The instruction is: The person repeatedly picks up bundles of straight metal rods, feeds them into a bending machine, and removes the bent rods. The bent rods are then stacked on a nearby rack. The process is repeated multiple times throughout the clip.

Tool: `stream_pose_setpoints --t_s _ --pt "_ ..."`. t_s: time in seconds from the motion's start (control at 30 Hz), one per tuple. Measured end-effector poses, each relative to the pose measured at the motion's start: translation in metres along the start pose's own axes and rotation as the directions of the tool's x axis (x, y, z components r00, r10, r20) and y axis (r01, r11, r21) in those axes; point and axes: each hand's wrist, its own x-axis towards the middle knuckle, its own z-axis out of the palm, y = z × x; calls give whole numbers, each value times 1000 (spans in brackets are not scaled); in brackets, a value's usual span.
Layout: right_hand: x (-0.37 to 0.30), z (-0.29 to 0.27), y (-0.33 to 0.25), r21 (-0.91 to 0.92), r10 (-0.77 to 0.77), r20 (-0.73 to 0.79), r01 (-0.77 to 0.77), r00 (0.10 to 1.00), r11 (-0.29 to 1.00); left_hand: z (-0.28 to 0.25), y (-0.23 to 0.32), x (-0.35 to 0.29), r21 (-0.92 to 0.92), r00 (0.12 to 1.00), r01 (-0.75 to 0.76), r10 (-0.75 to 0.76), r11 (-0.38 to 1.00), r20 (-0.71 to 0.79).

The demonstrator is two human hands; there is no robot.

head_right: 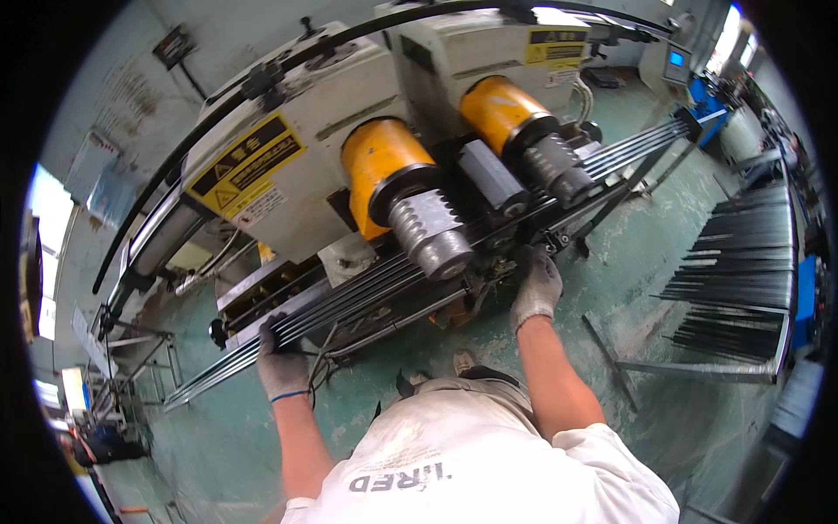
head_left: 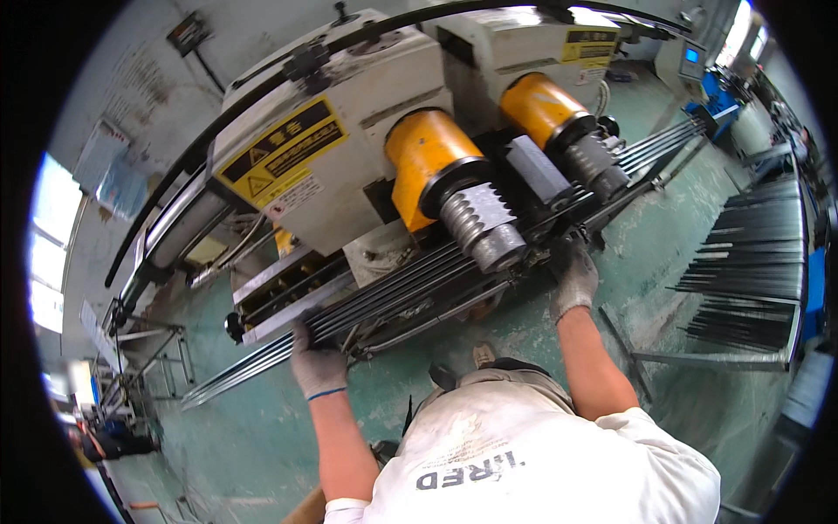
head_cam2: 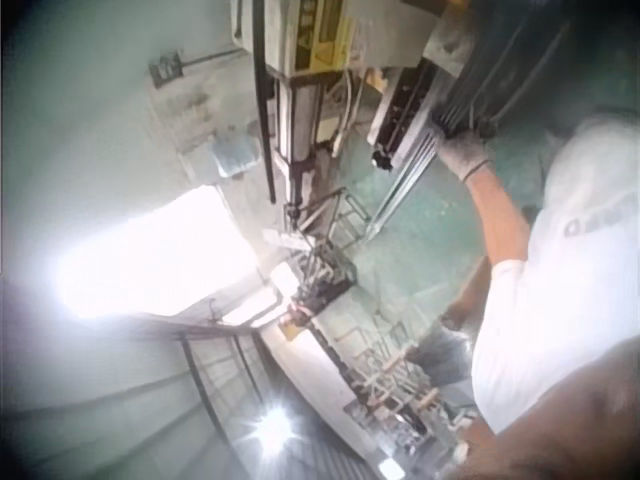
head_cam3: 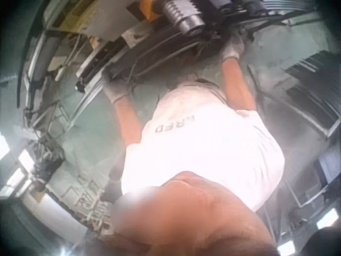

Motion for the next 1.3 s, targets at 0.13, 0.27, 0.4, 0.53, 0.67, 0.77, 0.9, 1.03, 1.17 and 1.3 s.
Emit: stream_pose_setpoints --t_s 0.13,0.27,0.4,0.53,0.67,0.77,0.9,1.03,1.17,1.3 --pt "2 -28 14 -12 21 67 -20 998 1000 11 -2 -12 -87 999 28 -30 996 -24" --pt "28 -89 24 -111 39 62 -32 997 993 -25 42 0 -95 996 -90 87 991 -31" --pt "-2 -93 14 -201 67 -96 -85 993 976 -26 40 -3 -19 972 -179 173 984 -161" --pt "7 -111 22 -297 142 -67 -156 988 942 3 14 -10 -60 984 -125 116 990 -135" --pt "7 -89 41 -353 160 53 -131 986 926 30 -11 -25 -47 994 -64 60 997 -90" --pt "8 -78 56 -441 255 124 -177 959 880 31 -12 -27 -76 998 32 -36 997 -50" --pt "35 -110 92 -546 262 192 -119 946 829 27 12 -28 -209 988 -60 29 976 -149" --pt "22 -131 102 -616 322 119 -185 939 766 -15 90 -18 -268 976 -142 91 953 -196" --pt "4 -163 123 -776 365 -3 -232 931 586 -119 197 13 -199 958 -240 198 950 -206" --pt "-8 -212 170 -689 455 -82 -380 887 617 -189 297 32 -226 918 -351 287 908 -273"
